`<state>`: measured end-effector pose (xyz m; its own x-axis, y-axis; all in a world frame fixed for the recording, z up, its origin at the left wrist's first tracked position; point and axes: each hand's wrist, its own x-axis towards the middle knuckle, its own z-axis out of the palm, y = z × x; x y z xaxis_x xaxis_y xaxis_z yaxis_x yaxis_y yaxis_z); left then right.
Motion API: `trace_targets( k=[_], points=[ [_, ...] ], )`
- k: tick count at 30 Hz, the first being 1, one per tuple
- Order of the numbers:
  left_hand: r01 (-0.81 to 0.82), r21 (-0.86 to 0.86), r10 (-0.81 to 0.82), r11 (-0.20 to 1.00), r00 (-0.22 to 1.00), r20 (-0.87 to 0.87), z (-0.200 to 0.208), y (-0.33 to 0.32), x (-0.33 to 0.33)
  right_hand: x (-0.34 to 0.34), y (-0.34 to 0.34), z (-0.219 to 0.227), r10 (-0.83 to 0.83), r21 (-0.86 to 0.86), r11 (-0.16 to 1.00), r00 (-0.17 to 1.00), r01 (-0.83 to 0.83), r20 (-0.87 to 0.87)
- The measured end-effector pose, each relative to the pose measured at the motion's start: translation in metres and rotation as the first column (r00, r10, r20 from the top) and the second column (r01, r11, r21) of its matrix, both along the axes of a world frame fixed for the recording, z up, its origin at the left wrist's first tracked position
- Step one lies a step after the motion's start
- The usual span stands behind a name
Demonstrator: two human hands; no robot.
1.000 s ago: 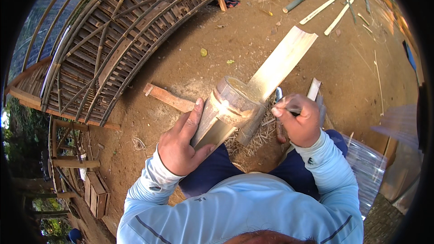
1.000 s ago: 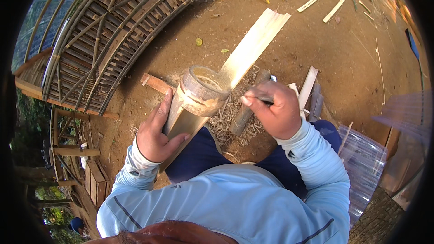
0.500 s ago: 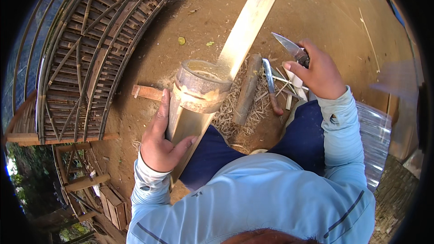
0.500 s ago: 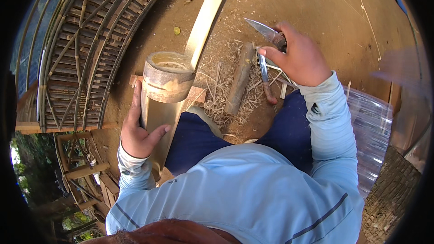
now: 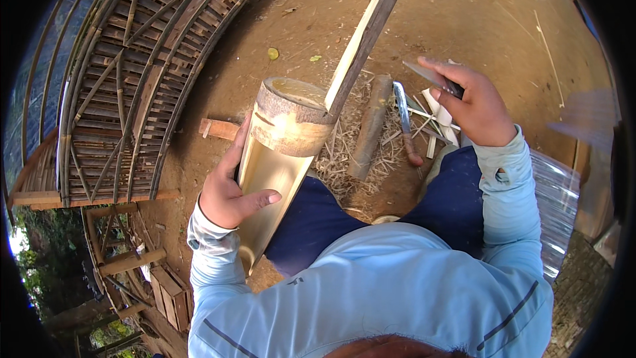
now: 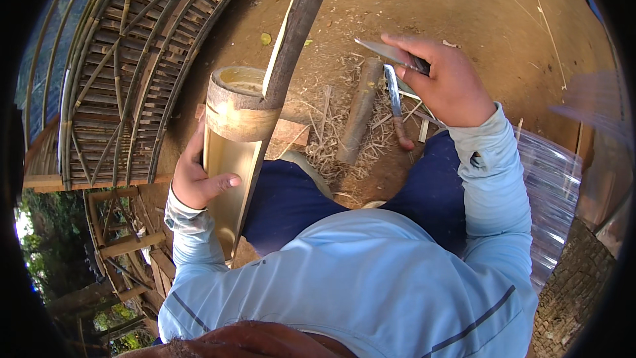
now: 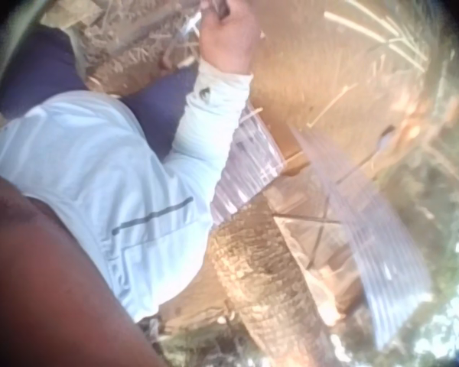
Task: The person holds a bamboo segment and uses a small knife to shave and smooth its surface. They repeatedly rotate the bamboo and scrape thin shavings from the exterior, occasionally pausing to inspect the work. The task continues with consistent hand-tool coordination throughout the clip.
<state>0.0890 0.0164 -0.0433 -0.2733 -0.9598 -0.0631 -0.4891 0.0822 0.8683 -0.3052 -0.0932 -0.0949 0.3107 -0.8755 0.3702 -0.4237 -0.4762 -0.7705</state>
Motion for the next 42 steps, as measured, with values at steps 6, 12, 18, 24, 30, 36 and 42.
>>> trace_targets(
  k=[6, 12, 18, 24, 30, 36, 42],
  points=[
    [0.034, 0.204, 0.003, 0.978, 0.983, -0.181, -0.006, -0.014, 0.010, 0.003, -0.003, 0.021, -0.035, 0.229, 0.953, 0.826, 0.196, -0.562],
    [0.083, 0.272, 0.004, 0.959, 0.953, -0.304, -0.015, -0.021, 0.016, 0.005, -0.002, 0.000, -0.138, 0.088, 0.985, 0.986, 0.147, -0.095],
    [0.100, 0.205, -0.033, 0.974, 0.951, -0.307, -0.016, -0.026, 0.017, 0.004, -0.010, -0.010, -0.126, 0.143, 0.981, 0.991, 0.130, -0.037],
    [0.079, 0.227, -0.005, 0.971, 0.951, -0.310, -0.017, -0.021, 0.020, 0.008, -0.015, -0.011, -0.122, 0.178, 0.976, 0.992, 0.126, -0.034],
    [0.117, 0.206, -0.045, 0.971, 0.944, -0.327, -0.018, -0.021, 0.024, 0.011, -0.013, -0.006, -0.159, 0.258, 0.953, 0.987, 0.159, -0.023],
    [0.173, 0.225, -0.082, 0.959, 0.927, -0.366, -0.015, -0.026, 0.020, 0.013, -0.011, -0.010, -0.107, 0.180, 0.978, 0.994, 0.105, 0.004],
    [0.390, 0.404, -0.104, 0.827, 0.813, -0.573, -0.037, -0.037, 0.042, 0.016, -0.007, -0.018, -0.062, 0.218, 0.975, 0.988, 0.030, 0.141]
  ],
)
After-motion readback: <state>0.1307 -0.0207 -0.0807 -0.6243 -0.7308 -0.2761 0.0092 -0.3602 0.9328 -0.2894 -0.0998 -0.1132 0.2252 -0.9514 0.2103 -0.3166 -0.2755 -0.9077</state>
